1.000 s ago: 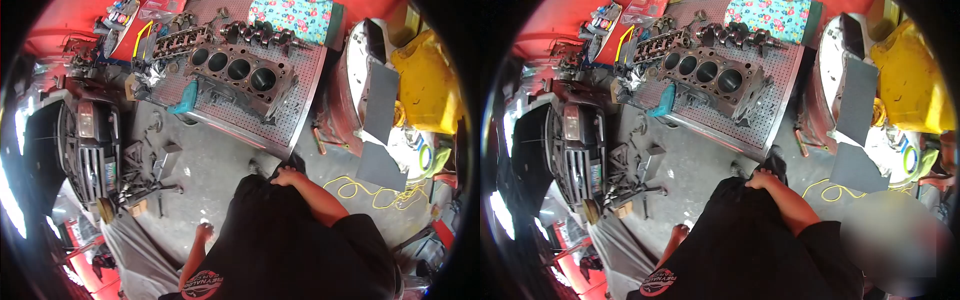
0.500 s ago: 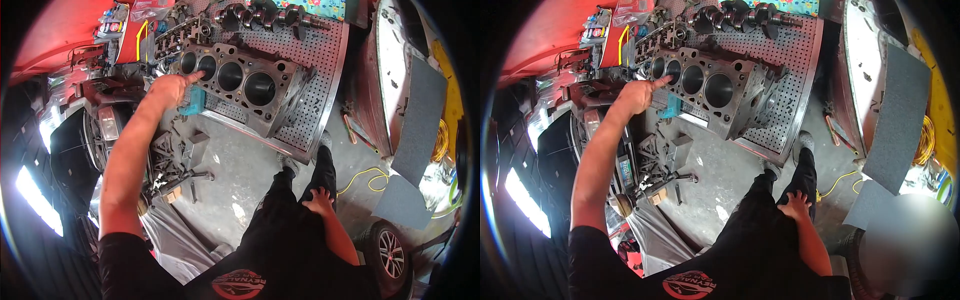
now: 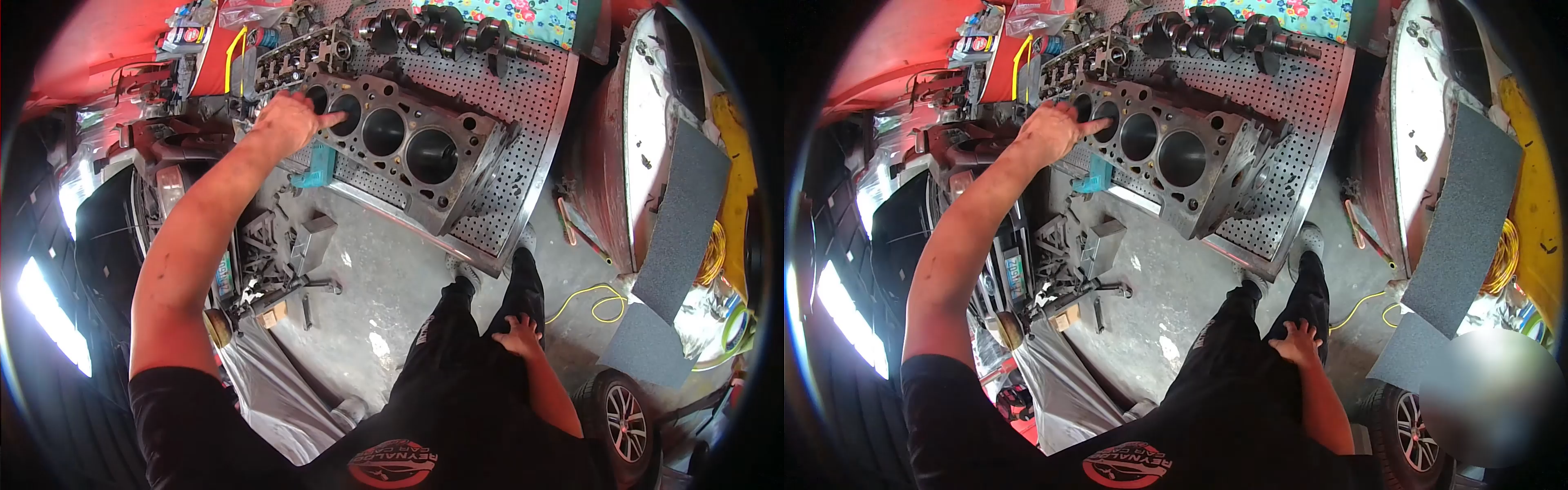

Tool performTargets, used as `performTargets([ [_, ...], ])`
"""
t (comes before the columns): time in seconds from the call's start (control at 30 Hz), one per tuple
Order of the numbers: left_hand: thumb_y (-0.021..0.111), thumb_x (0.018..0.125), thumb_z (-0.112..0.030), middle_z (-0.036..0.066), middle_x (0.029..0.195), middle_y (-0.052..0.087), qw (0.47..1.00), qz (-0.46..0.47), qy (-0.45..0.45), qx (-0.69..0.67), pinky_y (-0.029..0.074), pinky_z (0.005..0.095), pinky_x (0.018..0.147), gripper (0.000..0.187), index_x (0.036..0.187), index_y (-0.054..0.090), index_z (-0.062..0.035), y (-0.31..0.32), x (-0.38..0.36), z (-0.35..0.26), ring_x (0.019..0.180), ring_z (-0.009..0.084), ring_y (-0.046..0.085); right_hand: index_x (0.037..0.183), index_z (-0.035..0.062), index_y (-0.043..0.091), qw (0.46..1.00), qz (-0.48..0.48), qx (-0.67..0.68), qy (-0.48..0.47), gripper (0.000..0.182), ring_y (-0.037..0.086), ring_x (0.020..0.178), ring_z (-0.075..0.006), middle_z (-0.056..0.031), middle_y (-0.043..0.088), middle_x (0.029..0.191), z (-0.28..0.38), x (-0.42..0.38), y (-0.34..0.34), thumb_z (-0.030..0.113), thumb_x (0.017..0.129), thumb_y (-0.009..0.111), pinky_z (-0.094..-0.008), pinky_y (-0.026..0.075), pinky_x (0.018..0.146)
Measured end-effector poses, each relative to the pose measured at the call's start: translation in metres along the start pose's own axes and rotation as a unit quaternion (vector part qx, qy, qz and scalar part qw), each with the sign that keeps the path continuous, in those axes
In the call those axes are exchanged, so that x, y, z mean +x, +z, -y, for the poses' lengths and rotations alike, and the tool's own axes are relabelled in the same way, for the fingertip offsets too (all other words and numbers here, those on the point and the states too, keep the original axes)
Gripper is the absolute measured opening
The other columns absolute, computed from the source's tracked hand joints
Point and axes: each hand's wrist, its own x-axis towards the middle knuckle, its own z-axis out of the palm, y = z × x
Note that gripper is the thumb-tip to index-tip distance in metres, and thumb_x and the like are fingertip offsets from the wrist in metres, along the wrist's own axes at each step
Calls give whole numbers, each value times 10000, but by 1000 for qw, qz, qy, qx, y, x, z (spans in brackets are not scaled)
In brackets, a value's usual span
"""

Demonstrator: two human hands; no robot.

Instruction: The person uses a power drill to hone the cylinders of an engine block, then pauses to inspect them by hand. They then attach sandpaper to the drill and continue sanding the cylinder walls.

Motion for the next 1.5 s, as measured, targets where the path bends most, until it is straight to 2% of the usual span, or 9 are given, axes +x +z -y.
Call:
performTargets([
  [0.23, 500, 1022, -228, 53, 1110, 709, 996, -84, -40, 10, 464, 449, 1032, 431, 1426, 625, -314, 9, -41, 26, 1134, 273, 669, 1532, 178, 535, 998, -56, 17, -18, 830, 235, 1563, -449, -170, 302, 1686, 5, 1, 2, 553, 832, 778, -715, 223, 1214],
  [0.4, 574, 891, -99, 130, 964, 662, 914, -325, -203, -132, 510, 468, 863, 398, 1278, 661, -91, 95, -166, -9, 989, 317, 635, 1461, 130, 611, 994, -102, 41, -20, 757, 353, 1525, -420, -208, 438, 1608, 24, 8, -2, 534, 844, 785, -619, 284, 1235],
  [0.57, 614, 891, -151, 191, 868, 677, 847, -144, -245, -449, 549, 524, 689, 316, 1193, 671, -76, 307, -253, -312, 824, 374, 680, 1308, -20, 686, 970, -215, 54, -99, 665, 637, 1283, -398, -264, 687, 1330, 9, 63, 12, 504, 901, 733, -439, 482, 1106],
  [0.7, 673, 876, -237, 217, 1260, 720, 565, 304, -217, -736, 549, 528, 984, 464, 1299, 673, -47, 429, -369, -674, 1134, 416, 696, 1292, -22, 694, 974, -219, 13, -65, 657, 660, 1245, -401, -273, 698, 1301, 13, 43, 38, 538, 950, 666, -445, 505, 1061],
  [0.9, 686, 882, -275, 217, 1138, 742, 356, 303, -230, -854, 557, 510, 934, 438, 1240, 698, -24, 407, -430, -854, 1066, 384, 711, 1277, -35, 693, 970, -238, -17, -36, 651, 687, 1182, -398, -279, 712, 1252, 50, 51, 88, 544, 990, 616, -447, 515, 1026],
  [1.17, 704, 890, -324, 218, 977, 770, 426, 32, -279, -860, 567, 486, 868, 430, 1162, 731, 8, 495, -337, -841, 976, 342, 732, 1217, 27, 713, 942, -287, -76, -154, 540, 686, 1170, -403, -239, 732, 1207, 217, 29, 142, 499, 965, 645, -464, 530, 1007],
  [1.23, 688, 854, -237, 199, 896, 767, 181, 55, -304, -934, 583, 416, 724, 461, 1223, 699, 39, 511, -314, -706, 763, 261, 738, 1215, 36, 716, 944, -265, -89, -175, 514, 684, 1174, -401, -233, 735, 1198, 247, 28, 147, 479, 959, 666, -461, 530, 1008],
  [1.3, 641, 905, -100, 158, 864, 756, 55, -50, -369, -926, 570, 344, 650, 427, 1302, 646, 57, 506, -307, -591, 699, 211, 713, 1210, 41, 721, 945, -259, -86, -181, 497, 682, 1178, -396, -229, 736, 1198, 270, 37, 148, 464, 952, 683, -463, 530, 1009],
  [1.5, 637, 943, -129, 148, 884, 765, 180, -132, -331, -917, 557, 322, 672, 445, 1353, 625, 42, 556, -285, -486, 751, 192, 720, 1208, 35, 722, 954, -237, -70, -169, 505, 671, 1192, -405, -227, 729, 1224, 319, 86, 143, 467, 949, 680, -477, 522, 1022],
])
